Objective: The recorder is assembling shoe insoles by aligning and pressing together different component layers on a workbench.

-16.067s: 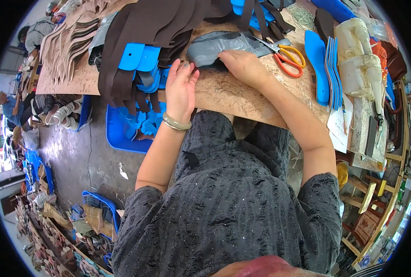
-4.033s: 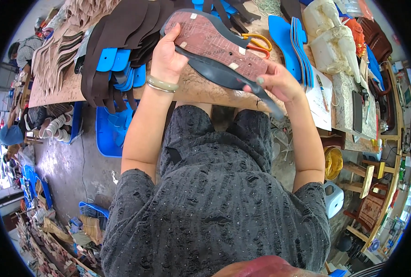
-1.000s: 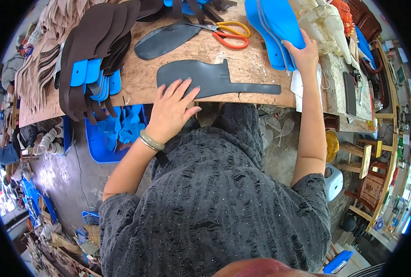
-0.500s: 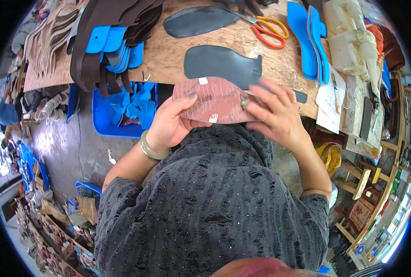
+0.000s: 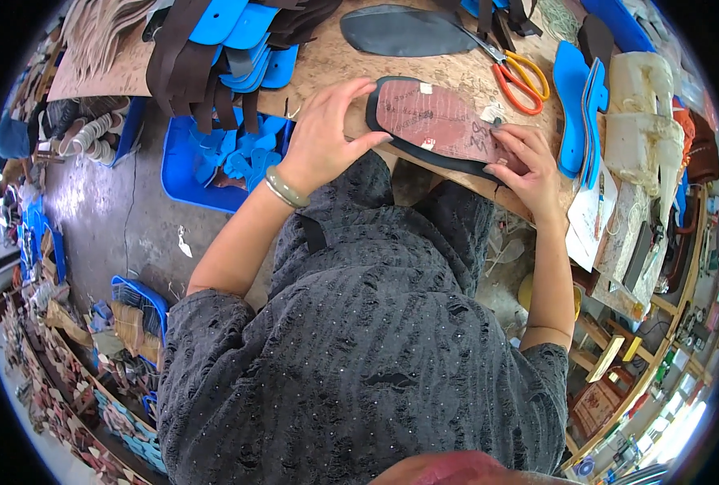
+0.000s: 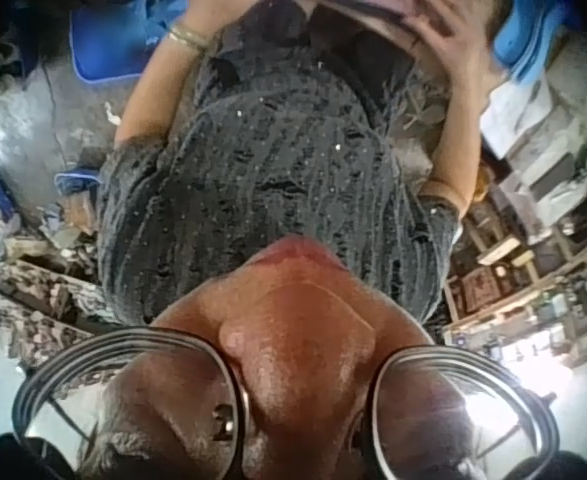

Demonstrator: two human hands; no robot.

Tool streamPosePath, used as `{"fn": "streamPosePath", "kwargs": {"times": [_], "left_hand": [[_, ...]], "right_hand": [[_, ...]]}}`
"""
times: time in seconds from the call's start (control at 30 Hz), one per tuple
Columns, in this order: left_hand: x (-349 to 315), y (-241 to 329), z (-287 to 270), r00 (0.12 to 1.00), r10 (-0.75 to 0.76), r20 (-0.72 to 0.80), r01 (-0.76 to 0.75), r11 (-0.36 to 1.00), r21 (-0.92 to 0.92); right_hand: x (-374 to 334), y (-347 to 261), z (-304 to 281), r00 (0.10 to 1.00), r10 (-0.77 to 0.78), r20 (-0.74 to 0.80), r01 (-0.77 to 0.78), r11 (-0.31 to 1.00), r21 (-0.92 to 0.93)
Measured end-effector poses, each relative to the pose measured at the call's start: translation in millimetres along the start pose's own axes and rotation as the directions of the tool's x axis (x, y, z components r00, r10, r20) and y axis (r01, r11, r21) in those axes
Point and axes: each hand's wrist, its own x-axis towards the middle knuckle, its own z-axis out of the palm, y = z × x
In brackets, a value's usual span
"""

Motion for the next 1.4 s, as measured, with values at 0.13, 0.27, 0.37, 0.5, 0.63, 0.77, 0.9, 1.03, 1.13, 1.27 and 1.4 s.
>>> {"fn": "streamPosePath", "kwargs": {"times": [0.13, 0.27, 0.37, 0.5, 0.63, 0.77, 0.9, 1.03, 1.13, 1.27, 1.4], "left_hand": [[4.3, -6.4, 5.2, 0.999, -0.039, 0.03, 0.04, 0.999, -0.021], [1.3, -11.7, 9.0, 0.998, -0.044, 0.035, 0.045, 0.999, -0.031], [1.7, -12.7, 9.9, 0.998, -0.047, 0.036, 0.048, 0.998, -0.038], [3.1, -11.4, 9.8, 0.998, -0.055, 0.039, 0.056, 0.998, -0.033], [1.7, -11.8, 9.5, 0.998, -0.052, 0.04, 0.053, 0.998, -0.029], [1.2, -11.7, 10.1, 0.999, -0.04, 0.037, 0.041, 0.999, -0.022], [3.3, -10.9, 10.3, 0.999, -0.029, 0.041, 0.029, 0.999, -0.017], [9.5, -5.6, 6.1, 0.998, -0.006, 0.065, 0.007, 1.0, -0.017], [16.4, -0.5, 5.2, 0.995, 0.017, 0.101, -0.018, 1.0, 0.008], [24.8, 3.4, 7.0, 0.988, 0.015, 0.151, -0.011, 1.0, -0.029], [49.1, 16.3, 21.2, 0.954, 0.253, 0.16, -0.224, 0.958, -0.177]], "right_hand": [[1.3, 5.9, 8.5, 1.0, -0.014, 0.02, 0.015, 0.999, -0.038], [0.7, 6.2, 9.6, 1.0, 0.019, 0.009, -0.018, 1.0, -0.022], [-0.5, 7.9, 10.9, 0.999, 0.037, -0.013, -0.037, 0.999, 0.0], [1.0, 6.3, 9.5, 1.0, 0.005, -0.007, -0.005, 1.0, -0.026], [0.9, 5.9, 9.9, 1.0, -0.012, -0.017, 0.011, 1.0, -0.028], [-0.4, 4.6, 9.9, 1.0, -0.024, 0.001, 0.024, 0.998, -0.065], [-2.1, 5.5, 8.9, 1.0, -0.021, -0.003, 0.021, 0.999, -0.047], [0.5, 5.3, 8.9, 1.0, 0.001, 0.003, 0.0, 0.998, -0.056], [-1.0, 5.5, 8.7, 1.0, 0.0, -0.005, 0.0, 1.0, -0.015], [-5.5, 7.0, 8.0, 1.0, 0.005, -0.011, -0.006, 0.999, -0.045], [-6.1, 7.9, 9.0, 0.999, -0.031, -0.033, 0.029, 0.999, -0.046]]}}
